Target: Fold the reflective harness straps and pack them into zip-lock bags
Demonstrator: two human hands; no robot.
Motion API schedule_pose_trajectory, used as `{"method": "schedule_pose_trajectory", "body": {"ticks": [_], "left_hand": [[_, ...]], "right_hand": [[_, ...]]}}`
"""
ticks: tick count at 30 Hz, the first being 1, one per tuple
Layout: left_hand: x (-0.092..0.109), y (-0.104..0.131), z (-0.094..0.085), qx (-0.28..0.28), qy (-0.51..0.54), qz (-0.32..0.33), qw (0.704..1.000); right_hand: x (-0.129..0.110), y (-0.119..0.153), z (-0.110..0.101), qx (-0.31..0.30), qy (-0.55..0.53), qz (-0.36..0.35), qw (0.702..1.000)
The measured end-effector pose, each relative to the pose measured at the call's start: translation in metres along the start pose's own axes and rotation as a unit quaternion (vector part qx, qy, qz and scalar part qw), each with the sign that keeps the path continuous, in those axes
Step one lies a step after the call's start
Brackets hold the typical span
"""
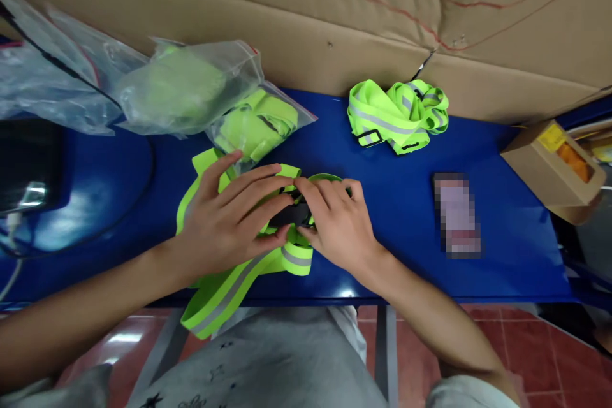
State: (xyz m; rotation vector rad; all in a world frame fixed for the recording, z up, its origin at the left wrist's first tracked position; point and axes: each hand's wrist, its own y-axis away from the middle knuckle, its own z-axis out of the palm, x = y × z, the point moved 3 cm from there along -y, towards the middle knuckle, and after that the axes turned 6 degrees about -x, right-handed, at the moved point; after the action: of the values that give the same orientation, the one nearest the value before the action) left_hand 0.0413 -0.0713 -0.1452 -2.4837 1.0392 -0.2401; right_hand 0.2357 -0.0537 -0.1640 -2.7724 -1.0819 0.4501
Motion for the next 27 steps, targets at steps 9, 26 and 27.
{"method": "schedule_pose_trajectory", "body": {"ticks": [9, 26, 27], "left_hand": [[-0.006, -0.001, 0.013, -0.014, 0.029, -0.020, 0.999], [-0.090, 0.000, -0.008, 0.181, 0.199, -0.172, 0.948], [-0.108, 0.002, -0.013, 0.253, 0.271, -0.189, 0.909]], "right_hand": [[0.004, -0.004, 0.013, -0.007, -0.014, 0.005, 1.000], [0.088, -0.002, -0.012, 0.295, -0.230, 0.140, 0.917], [0.103, -0.001, -0.021, 0.344, -0.259, 0.139, 0.892]]}}
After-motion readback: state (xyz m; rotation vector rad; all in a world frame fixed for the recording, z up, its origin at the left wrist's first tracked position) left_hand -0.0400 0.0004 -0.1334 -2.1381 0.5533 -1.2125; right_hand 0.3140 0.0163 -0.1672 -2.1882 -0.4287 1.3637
